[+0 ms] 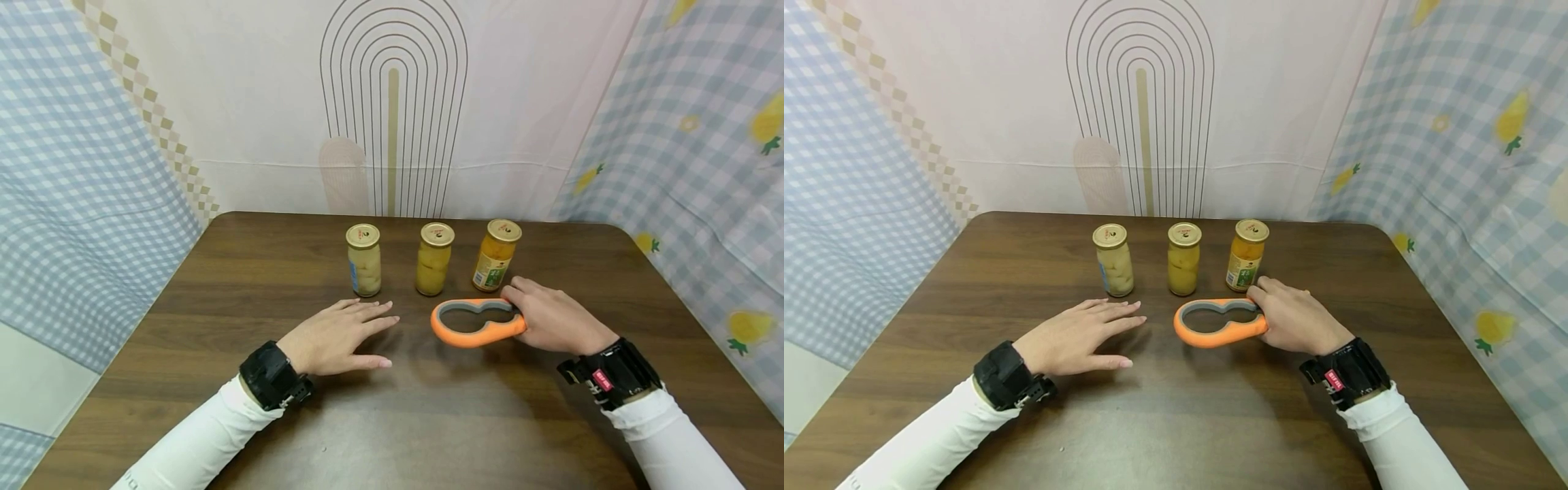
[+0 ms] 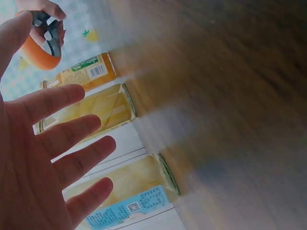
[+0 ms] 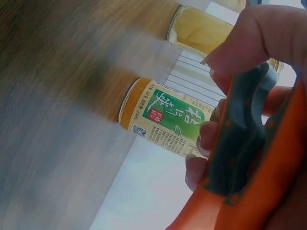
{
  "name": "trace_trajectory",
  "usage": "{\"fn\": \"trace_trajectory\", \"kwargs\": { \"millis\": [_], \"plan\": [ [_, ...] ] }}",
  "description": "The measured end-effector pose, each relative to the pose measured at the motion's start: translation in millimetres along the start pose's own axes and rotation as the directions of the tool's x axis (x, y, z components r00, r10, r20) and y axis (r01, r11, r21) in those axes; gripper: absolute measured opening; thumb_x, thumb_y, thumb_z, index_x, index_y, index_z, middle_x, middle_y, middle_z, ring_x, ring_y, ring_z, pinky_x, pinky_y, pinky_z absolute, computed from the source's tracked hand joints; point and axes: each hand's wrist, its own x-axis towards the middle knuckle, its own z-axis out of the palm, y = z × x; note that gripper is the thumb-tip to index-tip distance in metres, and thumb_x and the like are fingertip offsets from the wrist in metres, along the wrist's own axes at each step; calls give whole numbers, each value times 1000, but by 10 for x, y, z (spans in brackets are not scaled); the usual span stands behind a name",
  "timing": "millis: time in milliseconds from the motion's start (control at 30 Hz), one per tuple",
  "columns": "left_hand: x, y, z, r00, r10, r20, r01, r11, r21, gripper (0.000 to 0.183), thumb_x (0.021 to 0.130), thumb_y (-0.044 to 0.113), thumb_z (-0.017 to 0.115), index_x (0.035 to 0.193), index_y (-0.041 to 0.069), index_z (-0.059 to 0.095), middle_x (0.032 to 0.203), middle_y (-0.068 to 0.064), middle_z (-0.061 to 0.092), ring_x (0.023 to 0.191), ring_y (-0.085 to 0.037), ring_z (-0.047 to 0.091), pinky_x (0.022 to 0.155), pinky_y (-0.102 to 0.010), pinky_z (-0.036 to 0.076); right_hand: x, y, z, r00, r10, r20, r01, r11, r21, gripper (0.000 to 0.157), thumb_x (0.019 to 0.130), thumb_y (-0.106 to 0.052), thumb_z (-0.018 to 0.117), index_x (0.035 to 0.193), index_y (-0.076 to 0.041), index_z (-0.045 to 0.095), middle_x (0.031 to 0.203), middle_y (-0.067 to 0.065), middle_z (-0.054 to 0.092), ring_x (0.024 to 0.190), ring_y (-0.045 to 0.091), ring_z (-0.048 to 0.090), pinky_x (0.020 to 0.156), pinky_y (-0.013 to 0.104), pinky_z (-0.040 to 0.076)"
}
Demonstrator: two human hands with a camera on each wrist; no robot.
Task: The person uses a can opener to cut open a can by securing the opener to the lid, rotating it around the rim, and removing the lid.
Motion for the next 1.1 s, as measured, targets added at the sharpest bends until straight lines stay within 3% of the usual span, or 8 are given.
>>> {"fn": "trace_trajectory", "kwargs": {
  "millis": [300,600,1100],
  "plan": [
    [4,-27,-7,1000,-4,-1,4,1000,-8,77,98,72,39,156,22,41,164,-7,37,150,-25,38,122,-50,32,3,1,2,1000,-4,-2,4,1000,0,26,78,-14,80,94,-15,60,87,-4,50,73,11,46,57,24,34],
    [11,-7,24,1000,-3,-1,3,1000,7,76,98,72,40,156,23,42,163,-5,38,148,-26,41,119,-50,36,15,9,-4,1000,5,9,-6,1000,9,27,80,-18,81,97,-14,60,84,-3,56,73,14,47,69,31,39],
    [93,72,45,997,26,-67,-27,999,-19,68,99,65,48,154,23,44,158,-2,46,143,-26,48,116,-52,39,18,24,-65,999,17,37,-18,999,28,42,73,-20,86,103,-14,57,84,-1,60,76,15,45,72,33,35]
  ]
}}
